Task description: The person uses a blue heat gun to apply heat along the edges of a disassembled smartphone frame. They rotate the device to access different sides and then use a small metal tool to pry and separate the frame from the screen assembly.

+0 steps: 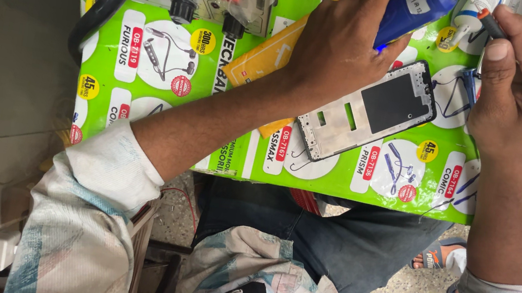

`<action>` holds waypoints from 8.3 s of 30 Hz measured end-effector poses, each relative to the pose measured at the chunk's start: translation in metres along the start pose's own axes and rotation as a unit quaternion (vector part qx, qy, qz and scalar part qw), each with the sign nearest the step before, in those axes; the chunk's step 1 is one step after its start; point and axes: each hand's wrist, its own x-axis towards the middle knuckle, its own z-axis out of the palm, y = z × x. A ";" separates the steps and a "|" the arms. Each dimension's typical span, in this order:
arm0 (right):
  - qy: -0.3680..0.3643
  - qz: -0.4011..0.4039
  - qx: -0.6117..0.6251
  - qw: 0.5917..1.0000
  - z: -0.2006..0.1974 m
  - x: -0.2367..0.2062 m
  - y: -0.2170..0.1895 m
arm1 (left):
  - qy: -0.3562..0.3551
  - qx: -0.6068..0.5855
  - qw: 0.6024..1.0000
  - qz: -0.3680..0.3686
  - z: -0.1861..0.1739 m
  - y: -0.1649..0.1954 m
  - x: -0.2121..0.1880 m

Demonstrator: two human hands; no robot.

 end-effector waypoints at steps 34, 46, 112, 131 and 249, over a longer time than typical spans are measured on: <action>0.006 0.029 0.011 1.000 0.027 0.008 -0.054 | -0.053 -0.022 0.997 -0.048 0.004 0.034 0.006; 0.013 -0.015 0.002 1.000 0.036 -0.001 -0.048 | -0.043 0.062 0.993 -0.088 0.013 0.049 0.004; -0.073 0.214 0.596 0.771 -0.024 -0.022 0.072 | -0.271 -0.072 0.959 -0.028 0.023 0.046 -0.025; -0.095 0.204 0.588 0.777 -0.044 -0.018 0.083 | 0.082 -0.513 0.821 -0.236 0.027 0.024 0.002; -0.201 0.241 0.336 0.888 0.023 0.026 -0.024 | 0.050 -0.403 0.905 -0.130 0.053 -0.002 -0.009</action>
